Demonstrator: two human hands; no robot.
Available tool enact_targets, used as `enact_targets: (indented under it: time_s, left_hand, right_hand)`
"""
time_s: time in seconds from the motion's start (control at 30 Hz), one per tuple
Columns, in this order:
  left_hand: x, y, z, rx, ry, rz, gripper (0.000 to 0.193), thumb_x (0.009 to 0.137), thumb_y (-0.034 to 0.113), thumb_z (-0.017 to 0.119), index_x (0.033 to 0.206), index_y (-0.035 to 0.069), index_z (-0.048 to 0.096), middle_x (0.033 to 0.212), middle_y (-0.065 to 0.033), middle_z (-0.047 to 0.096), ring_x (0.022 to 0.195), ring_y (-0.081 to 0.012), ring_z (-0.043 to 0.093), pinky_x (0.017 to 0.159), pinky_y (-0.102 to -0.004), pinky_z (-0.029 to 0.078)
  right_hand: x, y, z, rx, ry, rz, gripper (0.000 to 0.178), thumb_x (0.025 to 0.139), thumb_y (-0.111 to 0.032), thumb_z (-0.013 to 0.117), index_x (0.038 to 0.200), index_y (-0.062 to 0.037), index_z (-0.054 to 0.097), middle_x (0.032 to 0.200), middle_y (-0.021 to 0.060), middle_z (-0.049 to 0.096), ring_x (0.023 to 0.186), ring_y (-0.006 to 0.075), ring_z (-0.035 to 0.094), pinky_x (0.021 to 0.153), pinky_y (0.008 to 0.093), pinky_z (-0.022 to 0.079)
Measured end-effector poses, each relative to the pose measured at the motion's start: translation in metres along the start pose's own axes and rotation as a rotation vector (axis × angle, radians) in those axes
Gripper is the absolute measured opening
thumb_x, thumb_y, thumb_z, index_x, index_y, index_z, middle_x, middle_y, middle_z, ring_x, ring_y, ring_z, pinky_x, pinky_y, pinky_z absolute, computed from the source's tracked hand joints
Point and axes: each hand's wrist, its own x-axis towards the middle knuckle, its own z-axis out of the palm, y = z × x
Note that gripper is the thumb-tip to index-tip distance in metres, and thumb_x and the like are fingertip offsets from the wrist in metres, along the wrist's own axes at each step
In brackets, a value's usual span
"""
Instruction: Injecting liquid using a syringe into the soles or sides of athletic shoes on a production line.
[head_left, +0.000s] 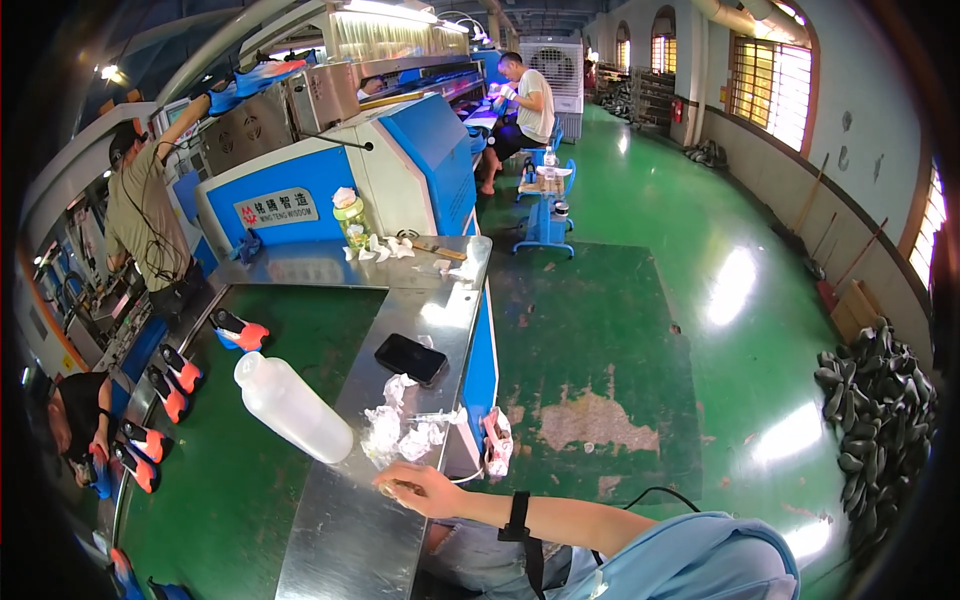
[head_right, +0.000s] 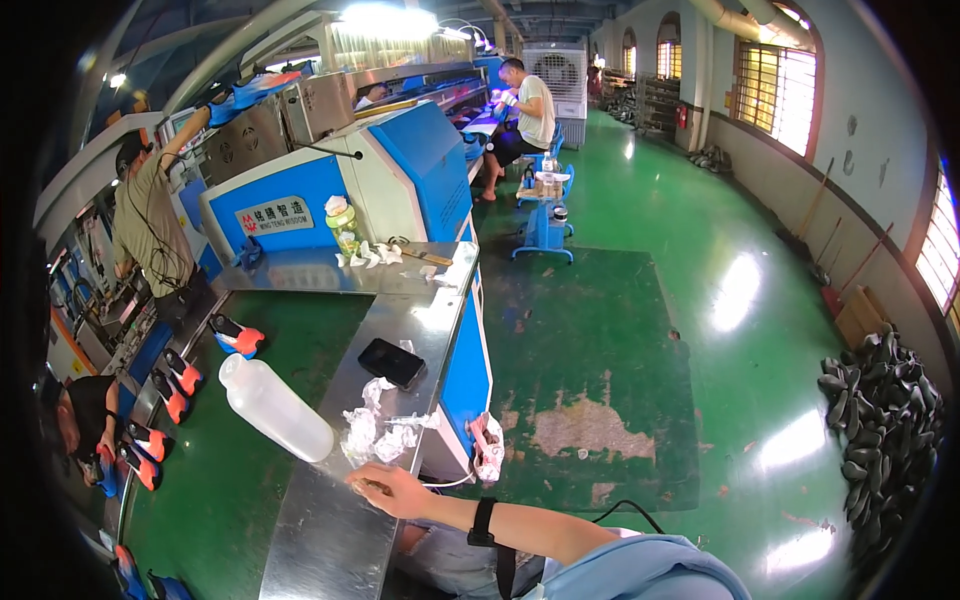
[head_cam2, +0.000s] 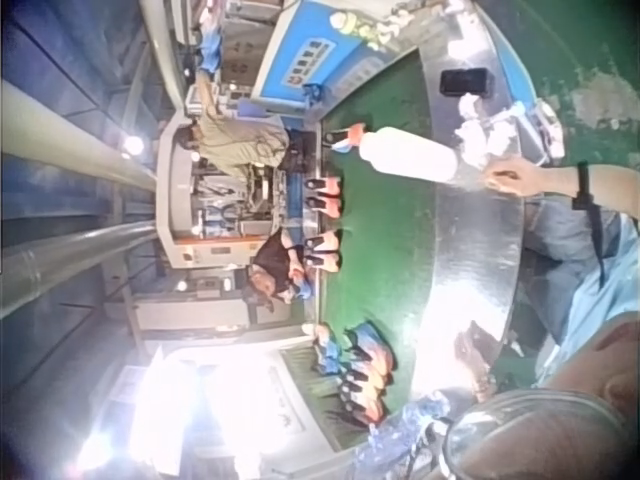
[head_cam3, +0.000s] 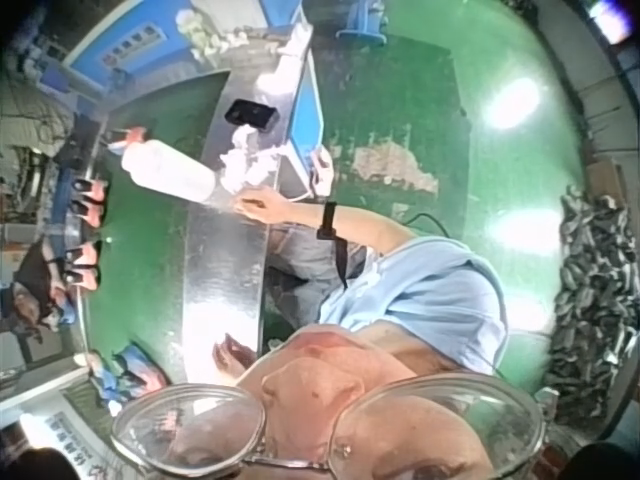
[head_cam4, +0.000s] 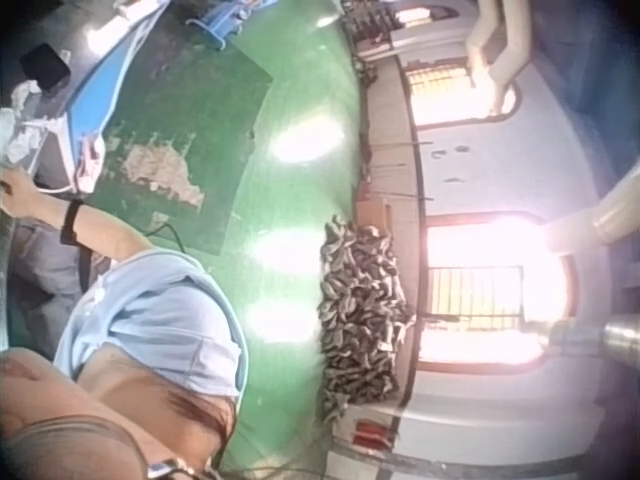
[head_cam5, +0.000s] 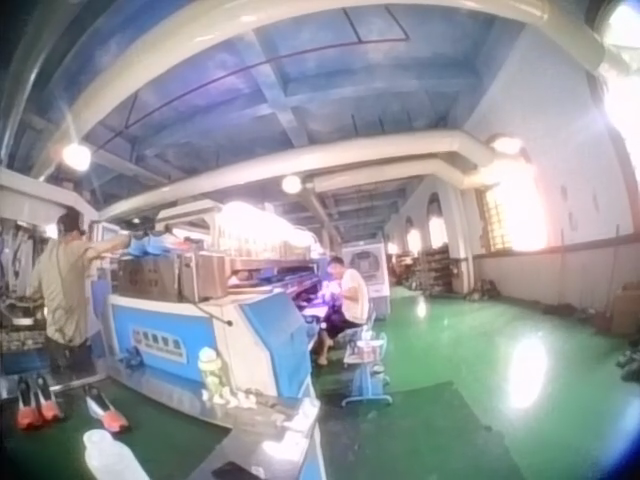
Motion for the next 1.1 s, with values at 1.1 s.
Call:
enact_targets:
  time_s: [1.1]
  left_hand:
    - [0.640, 0.305, 0.348, -0.989, -0.087, -0.280, 0.066, 0.073, 0.044, 0.069, 0.110, -0.004, 0.043, 0.097, -0.0131, 0.053, 0.080, -0.0237, 0.061, 0.070, -0.0329, 0.056]
  right_hand:
    - [0.050, 0.008, -0.040, 0.255, -0.071, 0.061, 0.038, 0.093, -0.027, 0.036, 0.097, 0.0036, 0.058, 0.088, 0.0212, 0.059, 0.074, 0.0289, 0.059, 0.069, 0.0372, 0.048]
